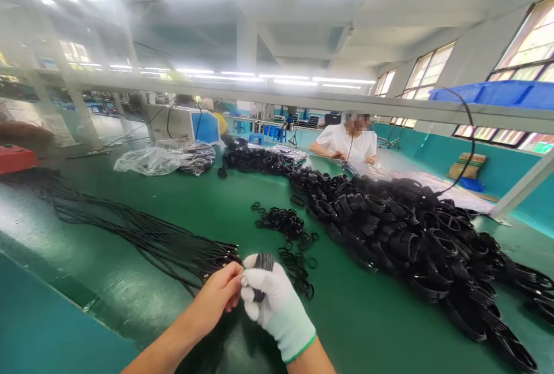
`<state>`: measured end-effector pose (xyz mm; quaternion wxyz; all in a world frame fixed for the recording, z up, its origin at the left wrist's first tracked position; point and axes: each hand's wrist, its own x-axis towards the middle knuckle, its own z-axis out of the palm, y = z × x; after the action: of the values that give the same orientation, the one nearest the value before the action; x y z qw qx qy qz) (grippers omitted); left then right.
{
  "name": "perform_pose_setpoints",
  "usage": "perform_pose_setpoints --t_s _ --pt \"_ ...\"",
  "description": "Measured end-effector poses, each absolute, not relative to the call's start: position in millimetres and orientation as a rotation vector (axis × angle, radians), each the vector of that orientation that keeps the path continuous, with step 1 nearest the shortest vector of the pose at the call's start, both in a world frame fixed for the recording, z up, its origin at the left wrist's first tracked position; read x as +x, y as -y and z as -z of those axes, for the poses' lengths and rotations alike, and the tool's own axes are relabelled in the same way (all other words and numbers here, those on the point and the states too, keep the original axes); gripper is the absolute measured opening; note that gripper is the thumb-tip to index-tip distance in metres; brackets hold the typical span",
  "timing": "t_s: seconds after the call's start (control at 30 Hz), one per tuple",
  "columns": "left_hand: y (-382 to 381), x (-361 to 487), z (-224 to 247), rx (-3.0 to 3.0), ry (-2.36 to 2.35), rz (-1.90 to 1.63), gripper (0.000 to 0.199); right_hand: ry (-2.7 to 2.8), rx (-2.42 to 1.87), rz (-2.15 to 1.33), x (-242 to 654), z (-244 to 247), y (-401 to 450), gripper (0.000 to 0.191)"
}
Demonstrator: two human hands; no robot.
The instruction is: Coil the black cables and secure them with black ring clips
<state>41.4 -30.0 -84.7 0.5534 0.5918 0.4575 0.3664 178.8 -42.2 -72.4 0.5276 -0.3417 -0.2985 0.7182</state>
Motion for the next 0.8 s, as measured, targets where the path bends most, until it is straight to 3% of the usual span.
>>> perform_pose_setpoints --t_s 0.13,0.23,0.43,0.57,0.8 --pt "45.0 29.5 66.8 1.078 -0.785 -0.901 0.031 0.822 -0.255 -2.14 186.3 70.6 45.4 0.038" --pt "48.4 16.8 48.9 1.0 -0.561 -0.805 0.031 0.965 -0.167 -2.206 189.9 65.5 43.1 0.039" --pt "23.9 2.0 27.3 1.805 -0.867 -0.404 0.004 1.116 -0.566 -1.965 191.5 55.1 44.1 0.033" --pt "22.3 5.5 18.7 2.081 -0.976 -0.302 0.006 1.143 -0.731 -1.779 191.1 50.9 47.4 0.032" --pt "18.1 10.7 18.8 1.973 -1.064 -0.371 0.042 1.104 -1.072 -1.441 197.4 38.8 43.9 0.046"
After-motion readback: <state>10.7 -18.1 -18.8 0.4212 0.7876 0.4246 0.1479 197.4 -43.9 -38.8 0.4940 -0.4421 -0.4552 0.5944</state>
